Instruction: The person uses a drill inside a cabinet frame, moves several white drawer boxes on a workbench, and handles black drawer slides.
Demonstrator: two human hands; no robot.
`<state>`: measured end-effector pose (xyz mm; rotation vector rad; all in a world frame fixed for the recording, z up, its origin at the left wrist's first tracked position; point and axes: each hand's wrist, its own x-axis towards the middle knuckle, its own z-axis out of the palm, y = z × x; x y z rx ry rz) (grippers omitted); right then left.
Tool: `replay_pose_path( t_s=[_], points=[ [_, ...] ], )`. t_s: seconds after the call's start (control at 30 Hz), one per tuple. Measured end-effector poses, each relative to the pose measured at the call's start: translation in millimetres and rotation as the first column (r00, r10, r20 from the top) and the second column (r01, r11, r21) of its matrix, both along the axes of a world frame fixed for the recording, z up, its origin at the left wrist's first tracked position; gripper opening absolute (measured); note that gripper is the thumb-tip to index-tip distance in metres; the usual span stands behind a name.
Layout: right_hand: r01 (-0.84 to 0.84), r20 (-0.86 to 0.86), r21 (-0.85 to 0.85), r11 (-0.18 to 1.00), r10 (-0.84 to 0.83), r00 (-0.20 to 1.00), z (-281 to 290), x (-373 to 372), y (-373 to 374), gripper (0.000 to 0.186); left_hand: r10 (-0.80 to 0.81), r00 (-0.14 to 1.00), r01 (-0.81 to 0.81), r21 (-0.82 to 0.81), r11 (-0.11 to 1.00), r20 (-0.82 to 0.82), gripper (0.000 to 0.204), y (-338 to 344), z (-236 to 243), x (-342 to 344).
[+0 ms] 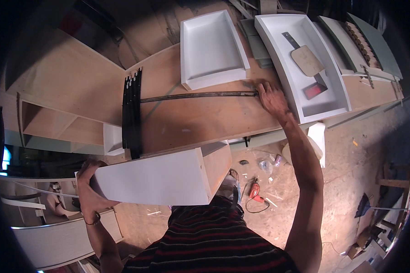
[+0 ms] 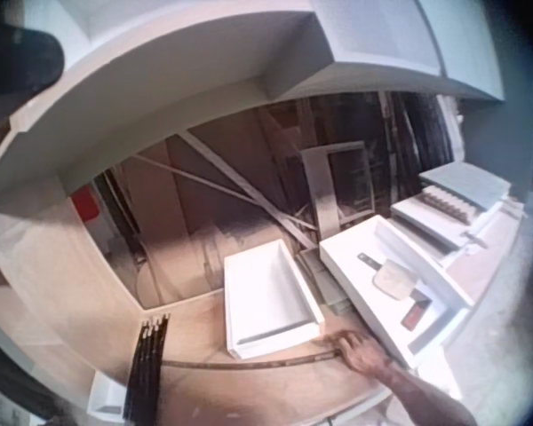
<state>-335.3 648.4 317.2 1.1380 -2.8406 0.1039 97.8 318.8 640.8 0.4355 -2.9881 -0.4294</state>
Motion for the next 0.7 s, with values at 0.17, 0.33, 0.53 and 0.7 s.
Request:
replay_pose_path(
  t_s=[0.17,0.33,0.53,0.7],
  points=[
    [0.024,-0.13,-0.085,0.996,-0.035,0.991,2.6,-5.8,-10.7,0.042,-0.074,0.996,0.074,-0.017,0.997,-0.047,0.073,-3.9,-2.2,-2.7],
    [0.127,-0.171,-0.132,0.983,-0.148,0.974,-9.4,-11.3,-13.2,0.04,-0.1,0.991,0.099,-0.02,0.995,-0.086,0.074,-6.5,-3.6,-25.5],
    [0.157,-0.14,-0.253,0.955,-0.196,0.971,-2.4,3.8,-14.6,0.039,-0.216,0.972,0.209,-0.082,0.974,-0.09,0.076,-12.5,-8.1,-64.5],
    [0.102,-0.06,-0.38,0.919,-0.135,0.989,7.7,14.0,-9.9,0.042,-0.242,0.969,0.239,-0.049,0.97,-0.056,0.079,-19.3,-13.1,-100.5]
  ],
)
